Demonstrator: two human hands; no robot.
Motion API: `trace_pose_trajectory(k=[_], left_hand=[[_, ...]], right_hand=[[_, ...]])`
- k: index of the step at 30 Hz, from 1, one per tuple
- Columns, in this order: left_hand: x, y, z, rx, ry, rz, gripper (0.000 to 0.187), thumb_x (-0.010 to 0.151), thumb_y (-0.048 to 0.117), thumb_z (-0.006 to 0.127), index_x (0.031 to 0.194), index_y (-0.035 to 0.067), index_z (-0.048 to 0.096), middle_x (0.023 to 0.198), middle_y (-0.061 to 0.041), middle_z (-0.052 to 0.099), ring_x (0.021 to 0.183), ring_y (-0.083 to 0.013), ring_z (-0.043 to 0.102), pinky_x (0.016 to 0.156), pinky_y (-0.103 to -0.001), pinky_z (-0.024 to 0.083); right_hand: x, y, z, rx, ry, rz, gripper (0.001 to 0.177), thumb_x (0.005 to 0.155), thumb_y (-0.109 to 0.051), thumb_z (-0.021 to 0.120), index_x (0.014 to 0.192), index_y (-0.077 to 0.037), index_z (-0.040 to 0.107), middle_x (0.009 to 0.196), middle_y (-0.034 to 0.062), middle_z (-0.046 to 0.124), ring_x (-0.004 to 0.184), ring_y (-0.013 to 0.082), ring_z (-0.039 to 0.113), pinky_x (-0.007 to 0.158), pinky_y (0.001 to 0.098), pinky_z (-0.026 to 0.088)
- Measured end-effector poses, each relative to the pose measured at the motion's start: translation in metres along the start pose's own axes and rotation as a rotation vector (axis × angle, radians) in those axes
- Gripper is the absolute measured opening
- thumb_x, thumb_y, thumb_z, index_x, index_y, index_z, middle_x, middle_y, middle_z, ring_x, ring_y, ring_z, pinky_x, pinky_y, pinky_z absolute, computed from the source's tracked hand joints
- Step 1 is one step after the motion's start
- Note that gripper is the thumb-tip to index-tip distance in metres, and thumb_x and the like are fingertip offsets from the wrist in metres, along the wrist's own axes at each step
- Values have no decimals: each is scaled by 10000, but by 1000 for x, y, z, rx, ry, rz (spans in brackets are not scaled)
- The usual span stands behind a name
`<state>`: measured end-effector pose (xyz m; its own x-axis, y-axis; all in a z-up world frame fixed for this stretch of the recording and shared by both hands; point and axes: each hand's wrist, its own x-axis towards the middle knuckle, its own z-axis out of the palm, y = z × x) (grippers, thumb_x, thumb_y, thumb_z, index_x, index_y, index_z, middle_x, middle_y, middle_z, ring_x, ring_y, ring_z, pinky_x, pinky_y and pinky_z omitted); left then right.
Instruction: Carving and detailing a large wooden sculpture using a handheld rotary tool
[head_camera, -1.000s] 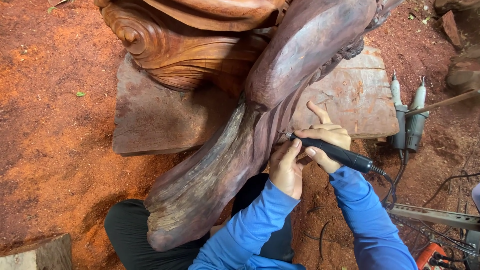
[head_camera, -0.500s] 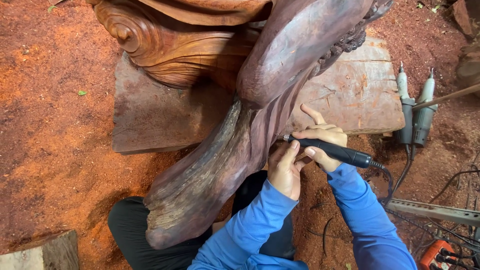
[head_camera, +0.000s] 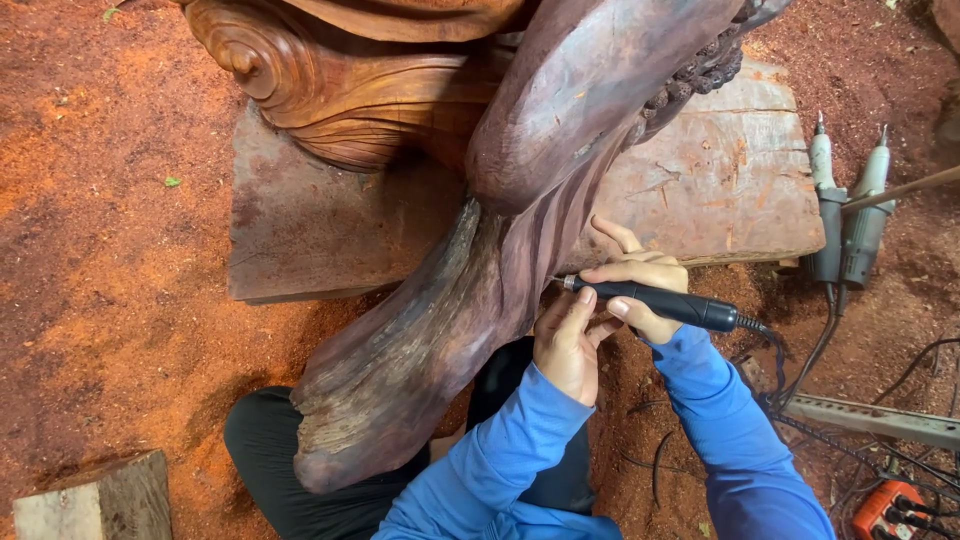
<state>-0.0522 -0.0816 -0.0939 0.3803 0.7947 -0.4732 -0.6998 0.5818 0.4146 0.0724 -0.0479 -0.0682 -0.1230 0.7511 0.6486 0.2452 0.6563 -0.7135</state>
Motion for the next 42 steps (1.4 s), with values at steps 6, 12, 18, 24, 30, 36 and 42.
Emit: trace_pose_trajectory(k=[6,12,18,24,30,36,42], left_hand=[[-2,-4,-4,11,3,-4,187,931,227,709,1013,59,703,934,-87,713,914,-217,644,833,-398,536],[5,-20,-18,33,29,-3,244,932,250,718,1060,44,689,992,-124,698,947,-268,645,823,-415,548],[12,-14,-7,57,-2,24,311,926,276,736,1119,37,694,1031,-121,687,972,-283,640,818,-424,559],[3,15,19,38,-78,46,241,943,250,720,1068,45,704,991,-81,661,965,-262,607,849,-462,537],[-1,18,20,3,-79,49,158,946,219,705,996,69,695,946,-53,658,936,-215,612,827,-415,536],[0,8,7,-14,-63,17,152,970,213,676,991,63,694,942,-69,688,941,-220,644,820,-399,545],[0,15,19,-4,-78,18,154,977,225,675,1012,77,690,943,-56,699,938,-204,653,807,-377,548]], right_hand=[[-5,1,1,3,-2,6,402,876,-278,627,883,105,749,497,82,611,453,183,630,1107,728,372],[-11,9,-1,49,-12,3,378,861,-248,629,898,106,755,509,96,632,472,192,652,1098,733,374],[-6,8,-5,31,12,-27,378,897,-247,616,946,107,741,616,110,681,582,194,688,1123,719,365],[8,1,-7,-64,36,-38,407,868,-266,626,918,124,730,510,99,595,488,176,622,1105,733,386],[13,-8,-1,-127,33,-36,391,856,-259,638,913,114,741,495,74,591,477,168,620,1108,719,388],[10,-8,1,-118,-16,-22,380,881,-255,625,908,103,746,499,93,600,465,188,631,1097,696,397],[17,-9,-1,-129,-11,-30,388,886,-262,628,922,110,731,519,90,608,467,179,620,1105,703,392]])
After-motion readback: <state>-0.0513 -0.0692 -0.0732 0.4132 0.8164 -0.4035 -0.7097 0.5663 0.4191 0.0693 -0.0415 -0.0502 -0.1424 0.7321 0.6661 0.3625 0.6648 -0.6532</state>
